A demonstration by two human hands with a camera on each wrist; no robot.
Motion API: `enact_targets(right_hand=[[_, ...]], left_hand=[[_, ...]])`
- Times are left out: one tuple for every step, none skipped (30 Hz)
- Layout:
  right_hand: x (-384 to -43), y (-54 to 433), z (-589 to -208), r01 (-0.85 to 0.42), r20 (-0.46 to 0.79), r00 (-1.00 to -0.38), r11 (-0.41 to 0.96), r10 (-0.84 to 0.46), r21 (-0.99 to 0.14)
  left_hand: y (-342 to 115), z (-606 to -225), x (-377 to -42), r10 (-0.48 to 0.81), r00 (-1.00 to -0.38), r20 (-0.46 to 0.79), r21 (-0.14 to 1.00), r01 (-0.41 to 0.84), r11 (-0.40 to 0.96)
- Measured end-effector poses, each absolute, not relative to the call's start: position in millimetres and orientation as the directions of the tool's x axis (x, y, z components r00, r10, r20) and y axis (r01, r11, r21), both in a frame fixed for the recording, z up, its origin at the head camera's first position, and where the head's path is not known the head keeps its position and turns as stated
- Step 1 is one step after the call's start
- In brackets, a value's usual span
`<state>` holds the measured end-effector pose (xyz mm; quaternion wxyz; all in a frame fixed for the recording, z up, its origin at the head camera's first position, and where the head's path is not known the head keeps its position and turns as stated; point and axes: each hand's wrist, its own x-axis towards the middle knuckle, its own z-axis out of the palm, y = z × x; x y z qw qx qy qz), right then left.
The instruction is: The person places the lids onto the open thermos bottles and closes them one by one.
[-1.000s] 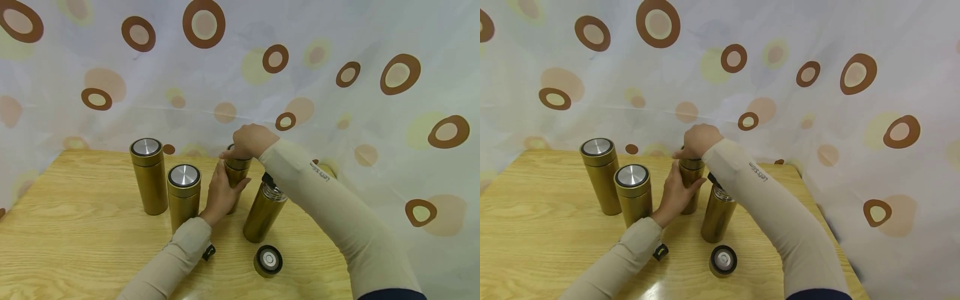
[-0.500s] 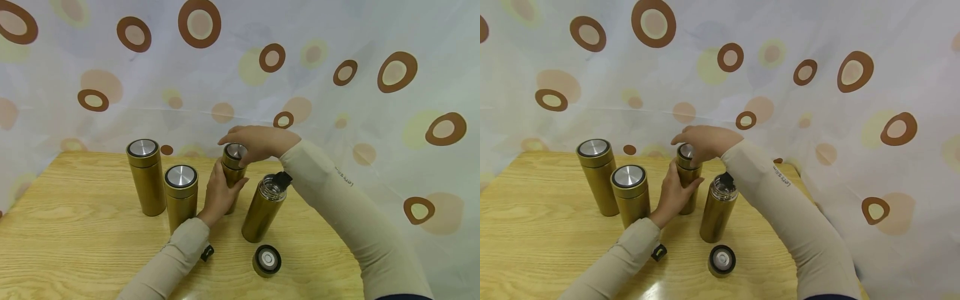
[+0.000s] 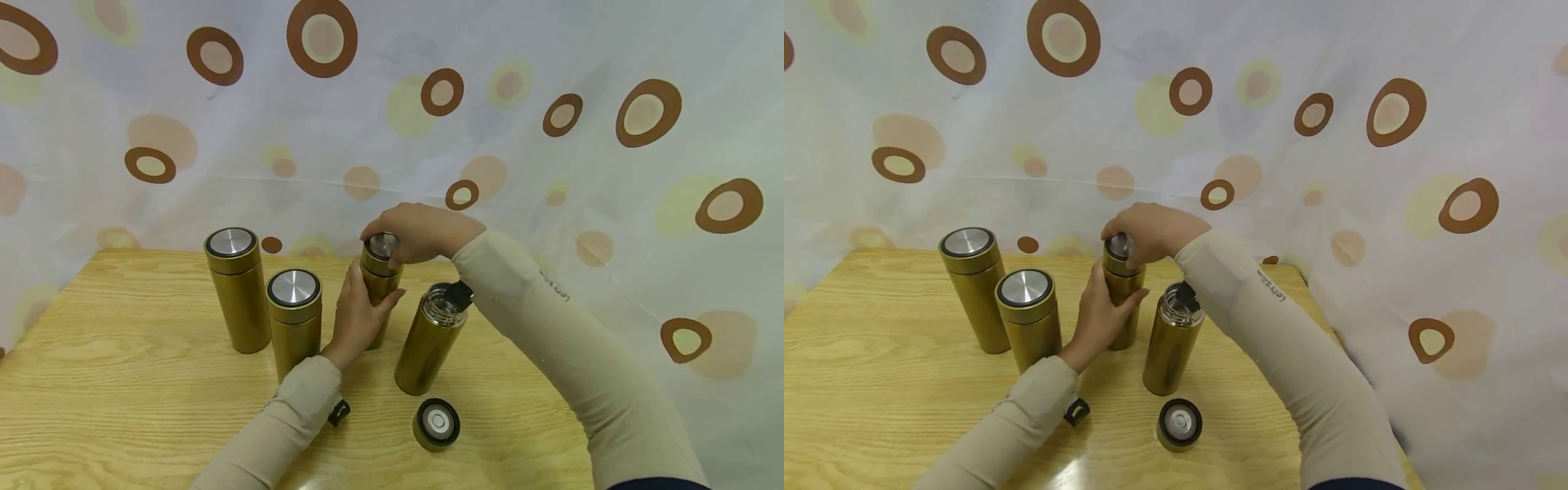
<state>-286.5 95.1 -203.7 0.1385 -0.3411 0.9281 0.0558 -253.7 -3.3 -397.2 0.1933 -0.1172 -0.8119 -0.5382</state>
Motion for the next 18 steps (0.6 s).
enact_targets(right_hand=[[-286.5,94.6,-204.1,-0.646,-0.294,-0.732,0.763,-0.614,0.016],[-286.5,94.4,-204.6,-0.645,-0.292,-0.735,0.764,-0.612,0.022],[-286.6,94.3,-205.1,-0.645,-0.288,-0.736,0.763,-0.612,0.028],[-286.9,94.2,-205.7,-0.650,-0.281,-0.735,0.759,-0.617,0.036],[-287.2,94.3,-206.3,-0.657,-0.273,-0.732,0.753,-0.624,0.041],[-287.7,94.3,-207.0,-0.665,-0.263,-0.728,0.745,-0.633,0.047],[-288.3,94.2,-207.6,-0.671,-0.254,-0.725,0.739,-0.640,0.054],[-289.2,93.8,-208.3,-0.674,-0.243,-0.726,0.736,-0.644,0.061],[-290.0,93.3,-209.0,-0.674,-0.233,-0.727,0.736,-0.645,0.064],[-290.9,92.5,-209.7,-0.670,-0.224,-0.732,0.739,-0.643,0.067],[-291.9,91.5,-210.3,-0.662,-0.215,-0.740,0.746,-0.637,0.070],[-292.5,90.2,-210.8,-0.650,-0.207,-0.752,0.756,-0.626,0.074],[-293.0,88.9,-211.0,-0.633,-0.202,-0.767,0.771,-0.610,0.076],[-293.5,87.6,-211.6,-0.615,-0.196,-0.781,0.785,-0.593,0.075],[-293.7,86.5,-211.8,-0.596,-0.193,-0.795,0.800,-0.575,0.075],[-293.9,85.5,-212.2,-0.578,-0.188,-0.809,0.813,-0.557,0.075],[-293.9,84.4,-212.6,-0.559,-0.184,-0.822,0.826,-0.540,0.076],[-293.7,83.2,-213.2,-0.541,-0.177,-0.834,0.838,-0.523,0.073]], left_hand=[[-3.3,-397.4,-254.0,-0.018,-0.896,0.443,0.827,0.401,0.394],[-3.2,-397.7,-254.1,-0.017,-0.896,0.444,0.826,0.402,0.395],[-3.3,-397.9,-254.0,-0.017,-0.895,0.445,0.825,0.403,0.395],[-3.3,-398.1,-254.0,-0.016,-0.894,0.447,0.824,0.405,0.396],[-3.4,-398.2,-254.0,-0.015,-0.895,0.446,0.824,0.405,0.396],[-3.5,-398.1,-253.8,-0.014,-0.895,0.446,0.824,0.405,0.395],[-3.7,-397.9,-253.5,-0.011,-0.895,0.446,0.824,0.405,0.395],[-3.8,-397.7,-253.3,-0.009,-0.896,0.444,0.825,0.405,0.395],[-4.0,-397.5,-253.2,-0.008,-0.897,0.443,0.825,0.404,0.394],[-4.2,-397.2,-253.0,-0.007,-0.898,0.439,0.827,0.401,0.395],[-4.4,-396.9,-252.6,-0.007,-0.901,0.433,0.828,0.395,0.397],[-4.5,-396.5,-252.2,-0.008,-0.904,0.428,0.830,0.390,0.399],[-4.6,-396.3,-252.0,-0.008,-0.905,0.425,0.831,0.386,0.401],[-4.7,-396.4,-252.1,-0.008,-0.906,0.424,0.831,0.385,0.401],[-4.7,-396.4,-252.1,-0.007,-0.905,0.425,0.830,0.387,0.402],[-4.7,-396.5,-252.0,-0.006,-0.905,0.425,0.830,0.387,0.403],[-4.7,-396.9,-252.2,-0.004,-0.905,0.426,0.829,0.389,0.402],[-4.6,-397.3,-252.5,-0.003,-0.903,0.429,0.828,0.392,0.401]])
